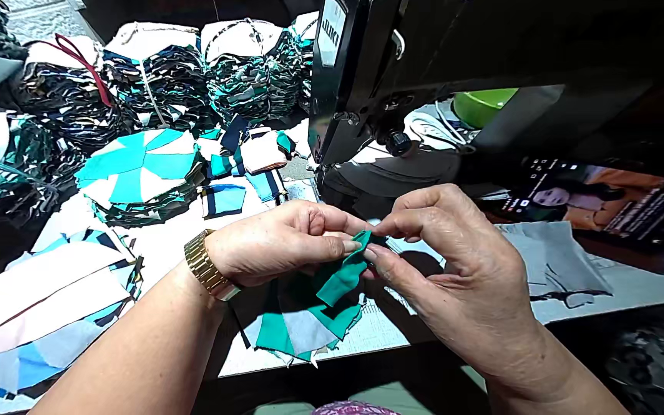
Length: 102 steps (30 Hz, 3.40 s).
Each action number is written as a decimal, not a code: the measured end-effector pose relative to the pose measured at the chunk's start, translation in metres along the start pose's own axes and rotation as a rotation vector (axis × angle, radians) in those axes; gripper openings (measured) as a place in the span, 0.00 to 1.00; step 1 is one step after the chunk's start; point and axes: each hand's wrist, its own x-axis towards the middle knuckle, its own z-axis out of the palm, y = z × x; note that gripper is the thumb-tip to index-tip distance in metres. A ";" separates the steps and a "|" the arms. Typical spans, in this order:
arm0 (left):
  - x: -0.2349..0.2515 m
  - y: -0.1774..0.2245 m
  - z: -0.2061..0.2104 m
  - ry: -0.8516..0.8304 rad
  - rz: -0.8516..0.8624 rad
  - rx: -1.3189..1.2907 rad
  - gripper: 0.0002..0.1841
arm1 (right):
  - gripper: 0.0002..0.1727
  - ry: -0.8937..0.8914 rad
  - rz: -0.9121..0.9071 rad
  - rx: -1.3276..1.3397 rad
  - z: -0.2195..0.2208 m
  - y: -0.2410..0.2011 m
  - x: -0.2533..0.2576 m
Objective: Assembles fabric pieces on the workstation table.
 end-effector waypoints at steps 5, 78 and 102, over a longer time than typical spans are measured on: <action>-0.001 0.001 0.001 0.011 0.006 0.004 0.16 | 0.06 0.050 -0.050 0.063 0.002 0.000 -0.002; -0.002 -0.004 0.005 0.122 0.003 -0.004 0.19 | 0.06 0.195 0.002 0.336 0.009 0.000 -0.003; 0.002 -0.007 0.004 0.219 0.064 0.125 0.06 | 0.05 0.084 0.041 0.269 0.006 0.000 -0.005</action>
